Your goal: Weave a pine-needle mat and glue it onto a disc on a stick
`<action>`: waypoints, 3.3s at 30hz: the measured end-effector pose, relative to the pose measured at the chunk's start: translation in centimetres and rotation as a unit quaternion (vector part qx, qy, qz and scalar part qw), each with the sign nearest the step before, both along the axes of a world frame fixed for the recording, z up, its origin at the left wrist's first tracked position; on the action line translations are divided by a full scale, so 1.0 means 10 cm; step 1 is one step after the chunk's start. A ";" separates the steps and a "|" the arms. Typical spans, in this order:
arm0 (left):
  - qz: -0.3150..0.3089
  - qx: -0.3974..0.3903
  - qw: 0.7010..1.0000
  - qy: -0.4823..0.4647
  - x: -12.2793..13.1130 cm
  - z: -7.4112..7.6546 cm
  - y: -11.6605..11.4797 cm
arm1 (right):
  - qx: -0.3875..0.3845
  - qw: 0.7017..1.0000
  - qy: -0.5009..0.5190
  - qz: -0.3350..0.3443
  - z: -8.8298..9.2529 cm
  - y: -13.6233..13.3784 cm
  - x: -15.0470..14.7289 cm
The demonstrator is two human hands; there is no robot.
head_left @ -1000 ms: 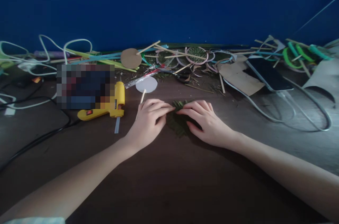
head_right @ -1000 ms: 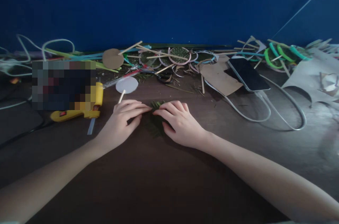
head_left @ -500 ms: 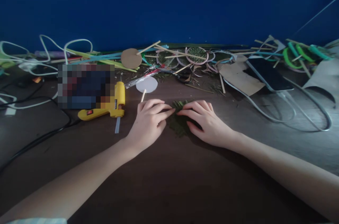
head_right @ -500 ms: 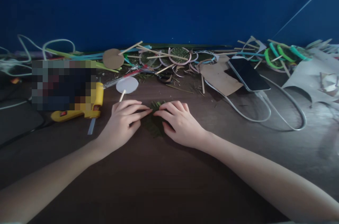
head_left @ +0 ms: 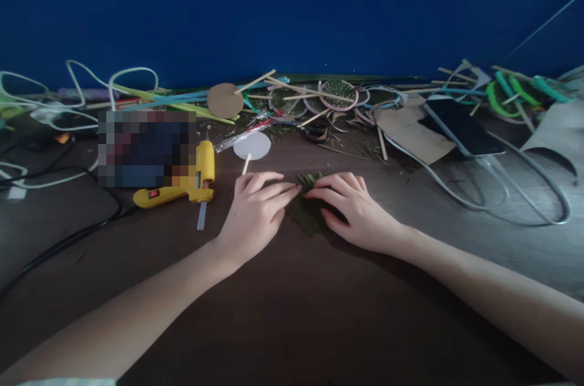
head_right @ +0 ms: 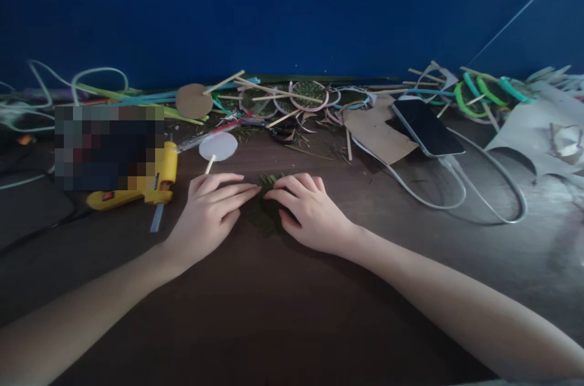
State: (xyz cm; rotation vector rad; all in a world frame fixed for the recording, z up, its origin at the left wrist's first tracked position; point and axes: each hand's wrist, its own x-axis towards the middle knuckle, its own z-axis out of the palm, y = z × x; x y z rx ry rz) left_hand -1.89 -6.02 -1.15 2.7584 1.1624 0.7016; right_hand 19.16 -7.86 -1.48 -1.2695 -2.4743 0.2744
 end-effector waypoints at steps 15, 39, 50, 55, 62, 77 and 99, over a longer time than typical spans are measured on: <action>0.036 -0.067 0.996 -0.049 0.00 0.02 0.04 | 0.007 1.000 0.019 -0.003 0.00 0.00 0.01; 0.023 0.048 0.998 0.022 0.03 0.05 -0.04 | 0.053 0.992 0.106 0.053 0.08 -0.04 0.05; -0.054 0.003 0.997 0.047 0.04 0.05 -0.04 | -0.011 0.986 0.102 -0.130 0.01 0.03 0.04; -0.047 -0.036 0.998 0.029 0.02 0.05 -0.01 | -0.045 0.985 0.130 -0.105 0.03 0.04 0.05; -0.057 -0.099 0.993 0.004 0.01 0.06 0.04 | -0.041 0.980 0.140 -0.137 0.01 0.08 0.06; -0.103 -0.029 0.989 0.103 0.05 0.04 0.00 | -0.029 0.986 0.064 -0.149 -0.05 0.08 0.05; -0.099 -0.006 0.990 0.100 0.05 0.02 0.00 | -0.041 0.986 0.057 -0.151 -0.02 0.08 0.04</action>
